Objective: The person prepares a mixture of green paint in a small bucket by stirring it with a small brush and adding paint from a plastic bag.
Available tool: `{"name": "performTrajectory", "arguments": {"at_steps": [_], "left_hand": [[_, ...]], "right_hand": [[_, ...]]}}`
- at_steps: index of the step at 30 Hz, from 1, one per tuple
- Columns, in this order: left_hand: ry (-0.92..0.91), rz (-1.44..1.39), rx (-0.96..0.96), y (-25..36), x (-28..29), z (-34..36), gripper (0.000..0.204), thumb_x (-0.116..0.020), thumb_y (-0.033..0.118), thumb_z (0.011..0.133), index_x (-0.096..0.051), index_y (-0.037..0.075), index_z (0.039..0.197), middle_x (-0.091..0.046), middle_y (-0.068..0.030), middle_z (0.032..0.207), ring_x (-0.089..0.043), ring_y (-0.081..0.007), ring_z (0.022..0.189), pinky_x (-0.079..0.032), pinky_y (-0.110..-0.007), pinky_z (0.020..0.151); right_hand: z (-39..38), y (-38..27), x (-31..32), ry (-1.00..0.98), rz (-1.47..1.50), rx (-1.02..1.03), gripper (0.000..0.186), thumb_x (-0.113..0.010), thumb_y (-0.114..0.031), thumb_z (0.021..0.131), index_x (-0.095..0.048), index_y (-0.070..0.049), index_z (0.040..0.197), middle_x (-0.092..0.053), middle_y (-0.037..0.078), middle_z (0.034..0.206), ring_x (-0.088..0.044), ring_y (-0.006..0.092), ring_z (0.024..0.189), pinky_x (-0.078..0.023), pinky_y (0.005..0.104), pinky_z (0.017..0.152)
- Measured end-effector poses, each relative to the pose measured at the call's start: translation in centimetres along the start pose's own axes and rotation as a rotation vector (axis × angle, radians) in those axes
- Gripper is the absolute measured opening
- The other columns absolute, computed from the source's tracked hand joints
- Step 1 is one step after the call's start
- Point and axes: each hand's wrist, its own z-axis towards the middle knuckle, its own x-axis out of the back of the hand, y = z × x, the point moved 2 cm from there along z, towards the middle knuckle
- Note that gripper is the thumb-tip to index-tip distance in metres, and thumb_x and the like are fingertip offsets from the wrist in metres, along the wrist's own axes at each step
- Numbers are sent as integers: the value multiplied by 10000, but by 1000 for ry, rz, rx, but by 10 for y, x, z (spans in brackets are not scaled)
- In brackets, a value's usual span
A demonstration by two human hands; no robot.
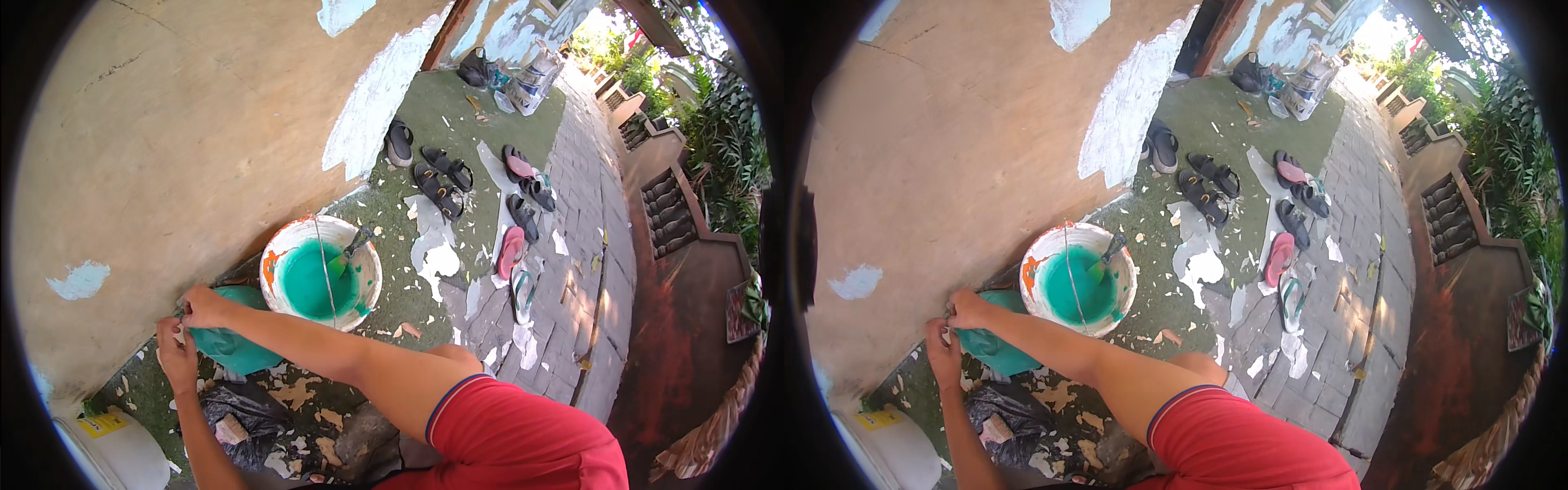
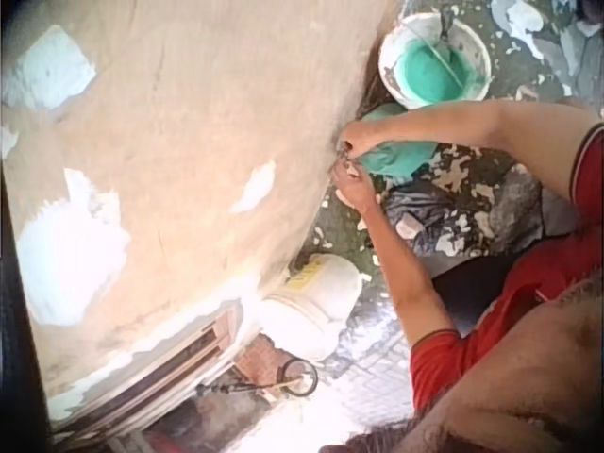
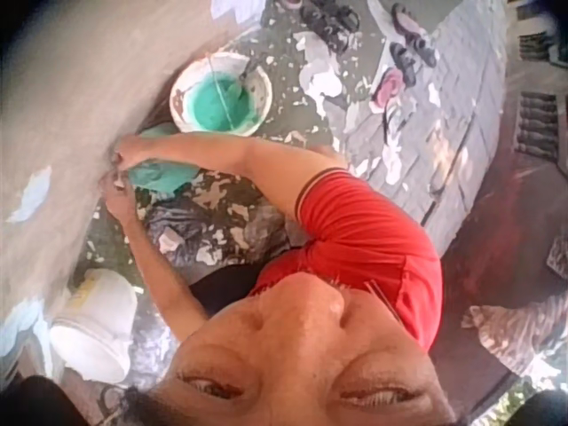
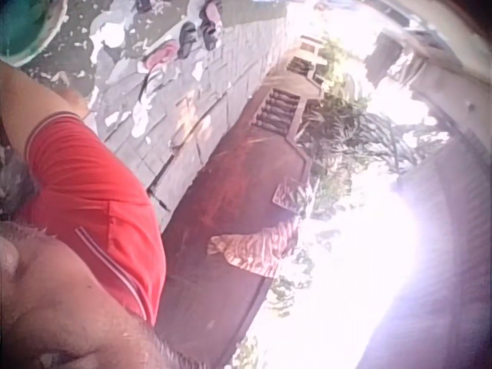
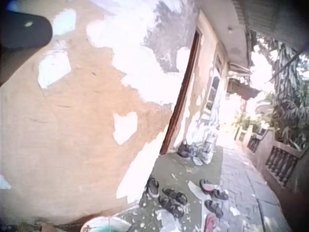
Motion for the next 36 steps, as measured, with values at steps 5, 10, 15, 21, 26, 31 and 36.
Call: {"name": "performTrajectory", "arguments": {"at_steps": [5,10,15,21,26,31,36], "left_hand": [[-20,42,16,-34,-3,-4,237,-609,-54,841,-556,12,1063,-562,-115,995,-571,-273,820,-485,-360,665],[-29,135,-30,-35,-4,-12,208,-624,-33,855,-572,5,1052,-573,-129,989,-589,-273,835,-496,-356,666],[27,63,1,-30,-17,-15,215,-645,-18,853,-571,-5,1054,-571,-148,970,-602,-296,811,-502,-372,681],[19,96,52,-18,-8,-14,221,-673,46,842,-595,-2,1044,-615,-187,948,-614,-364,871,-493,-430,784],[4,90,-15,-13,-13,-8,238,-700,44,794,-596,23,1006,-595,-178,877,-605,-362,796,-489,-434,708],[9,-120,136,-26,-7,-9,230,-699,21,761,-581,9,958,-607,-122,824,-617,-241,740,-505,-353,696],[24,-368,276,-49,-9,-16,156,-669,30,786,-567,5,902,-603,-45,789,-575,-108,721,-484,-279,675]], "right_hand": [[2,-9,-14,-29,-13,-19,224,-780,-191,654,-657,-9,698,-674,188,731,-680,329,728,-549,417,681],[-9,-8,-21,-8,17,-14,233,-791,-190,628,-655,-11,686,-667,193,737,-675,363,761,-549,436,713],[-16,-6,-15,123,-32,105,237,-771,-196,615,-656,-15,717,-648,207,756,-653,391,791,-534,469,750],[-16,-21,-11,12,-150,231,245,-716,-182,649,-645,22,763,-655,231,755,-674,394,754,-542,455,679],[-12,-6,5,-45,-147,217,246,-740,-230,678,-693,-16,791,-690,192,773,-688,330,719,-555,406,666],[-12,-12,6,-115,-7,59,255,-735,-241,716,-688,1,783,-687,185,766,-675,284,714,-537,372,690],[-9,-1,-2,-130,65,-39,253,-733,-245,750,-704,0,809,-706,141,774,-672,212,709,-533,341,690]]}}
